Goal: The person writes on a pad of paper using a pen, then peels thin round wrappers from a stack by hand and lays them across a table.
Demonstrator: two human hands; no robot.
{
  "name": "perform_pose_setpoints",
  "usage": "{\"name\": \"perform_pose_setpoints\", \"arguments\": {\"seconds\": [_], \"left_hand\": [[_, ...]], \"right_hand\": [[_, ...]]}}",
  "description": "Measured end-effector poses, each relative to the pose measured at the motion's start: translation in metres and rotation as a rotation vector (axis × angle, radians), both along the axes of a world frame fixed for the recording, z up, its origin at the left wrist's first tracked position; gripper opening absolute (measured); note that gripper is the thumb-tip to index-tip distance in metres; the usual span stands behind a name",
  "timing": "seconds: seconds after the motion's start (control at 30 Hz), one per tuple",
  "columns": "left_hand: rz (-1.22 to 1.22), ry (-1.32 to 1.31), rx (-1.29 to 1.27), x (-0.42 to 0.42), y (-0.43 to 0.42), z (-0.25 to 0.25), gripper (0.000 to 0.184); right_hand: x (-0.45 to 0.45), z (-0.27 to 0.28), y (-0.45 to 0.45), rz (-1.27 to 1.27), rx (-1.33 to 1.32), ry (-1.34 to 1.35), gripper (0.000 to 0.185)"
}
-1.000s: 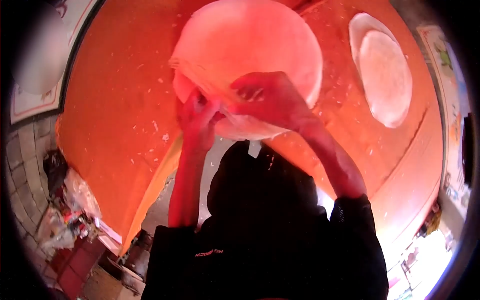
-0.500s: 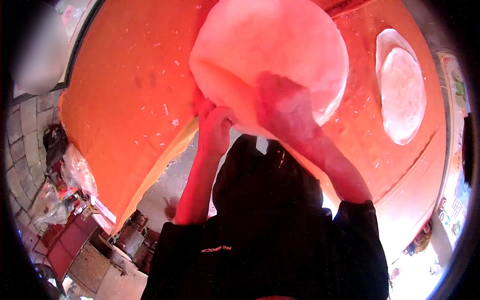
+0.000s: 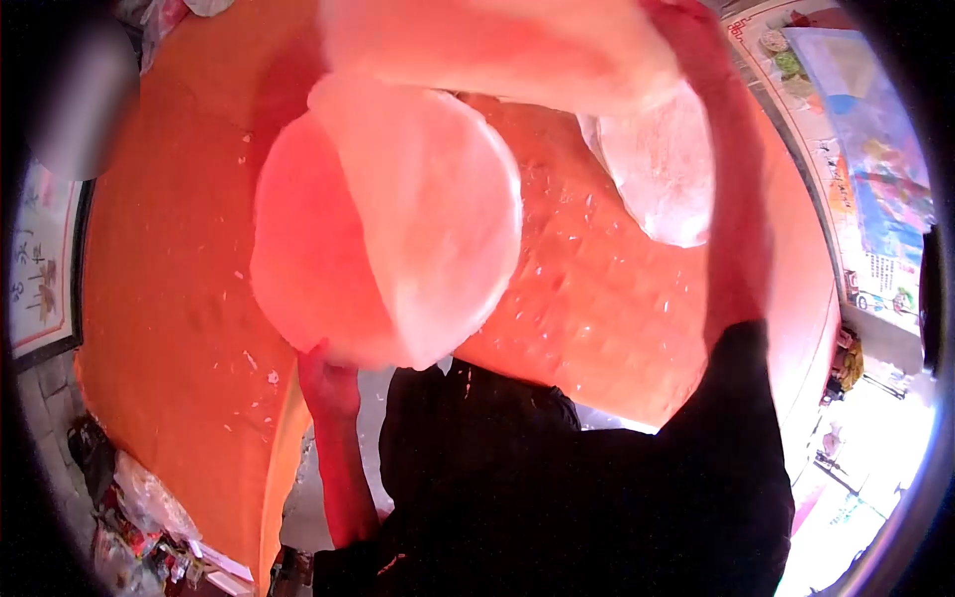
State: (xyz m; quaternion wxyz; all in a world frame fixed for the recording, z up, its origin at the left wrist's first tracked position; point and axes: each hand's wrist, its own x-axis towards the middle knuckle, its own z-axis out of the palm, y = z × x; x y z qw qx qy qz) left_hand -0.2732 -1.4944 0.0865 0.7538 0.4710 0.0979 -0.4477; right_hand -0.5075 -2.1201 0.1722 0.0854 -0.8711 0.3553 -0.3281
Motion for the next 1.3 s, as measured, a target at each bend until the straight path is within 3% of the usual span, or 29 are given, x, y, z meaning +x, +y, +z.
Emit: {"name": "perform_pose_setpoints", "arguments": {"seconds": [0.07,0.13,0.17,0.23,0.27,0.3,0.33,0.4,0.47,0.57,0.63,0.67,0.73,0.8,0.83,0.87,0.9,1.0,1.13,1.2,1.3], "left_hand": [[-0.061,-0.022,-0.079,0.002,0.008,-0.014,0.036],[-0.124,-0.047,-0.158,0.005,0.014,-0.025,0.034],[-0.159,-0.075,-0.184,0.006,0.015,-0.028,0.031],[-0.187,-0.106,-0.194,0.008,0.018,-0.028,0.029],[-0.179,-0.113,-0.171,0.008,0.015,-0.024,0.029],[-0.166,-0.117,-0.136,0.007,0.013,-0.019,0.030],[-0.155,-0.124,-0.105,0.005,0.010,-0.013,0.030],[-0.138,-0.155,-0.049,0.003,0.003,-0.003,0.031],[-0.134,-0.213,0.000,0.001,-0.006,0.002,0.032],[-0.162,-0.406,0.118,-0.005,-0.019,0.002,0.033],[-0.159,-0.478,0.171,-0.001,-0.005,-0.005,0.036],[0.055,-0.143,-0.009,-0.007,-0.017,0.008,0.038],[0.272,0.184,-0.194,-0.015,-0.030,0.017,0.039],[0.045,-0.490,0.165,-0.021,-0.034,0.017,0.038],[0.044,-0.486,0.163,-0.021,-0.034,0.021,0.038],[0.011,-0.376,0.176,-0.019,-0.034,0.026,0.037],[-0.023,-0.266,0.190,-0.018,-0.034,0.029,0.036],[-0.034,-0.148,0.086,-0.011,-0.008,-0.007,0.038],[-0.038,-0.143,0.006,-0.009,-0.009,0.000,0.037],[-0.074,-0.168,0.077,-0.013,-0.011,0.013,0.036],[-0.043,-0.032,-0.022,-0.012,-0.011,0.020,0.039]], "right_hand": [[-0.053,0.060,0.004,0.045,0.472,-0.283,0.026],[-0.089,0.070,0.002,-0.209,0.179,0.031,0.039],[-0.095,0.067,0.006,-0.210,0.178,0.031,0.039],[-0.083,0.065,0.039,-0.787,-0.224,0.405,0.053],[-0.058,0.051,0.072,-0.664,-0.221,0.279,0.054],[-0.029,0.033,0.112,-0.374,-0.040,-0.004,0.051],[0.007,0.021,0.163,-0.109,0.320,-0.193,0.049],[0.066,0.007,0.268,0.301,0.974,-0.070,0.044],[0.099,-0.007,0.339,0.503,1.274,0.300,0.039],[0.127,0.020,0.425,0.375,1.058,-0.001,0.054],[0.155,0.009,0.448,0.406,0.935,0.127,0.066],[0.167,0.001,0.452,0.449,0.856,0.244,0.075],[0.182,-0.003,0.453,0.416,0.870,0.236,0.078],[0.191,-0.006,0.443,0.465,0.788,0.202,0.066],[0.192,-0.006,0.432,0.462,0.787,0.206,0.066],[0.188,-0.004,0.414,0.691,1.035,-0.196,0.055],[0.178,0.009,0.394,0.745,1.118,-0.318,0.050],[0.126,0.067,0.304,0.498,1.089,-0.509,0.034],[0.015,0.105,0.214,0.157,0.985,-0.786,0.018],[-0.038,0.082,0.195,0.010,0.692,-0.767,0.028],[-0.127,0.014,0.180,-0.225,0.733,-0.609,0.039]]}}
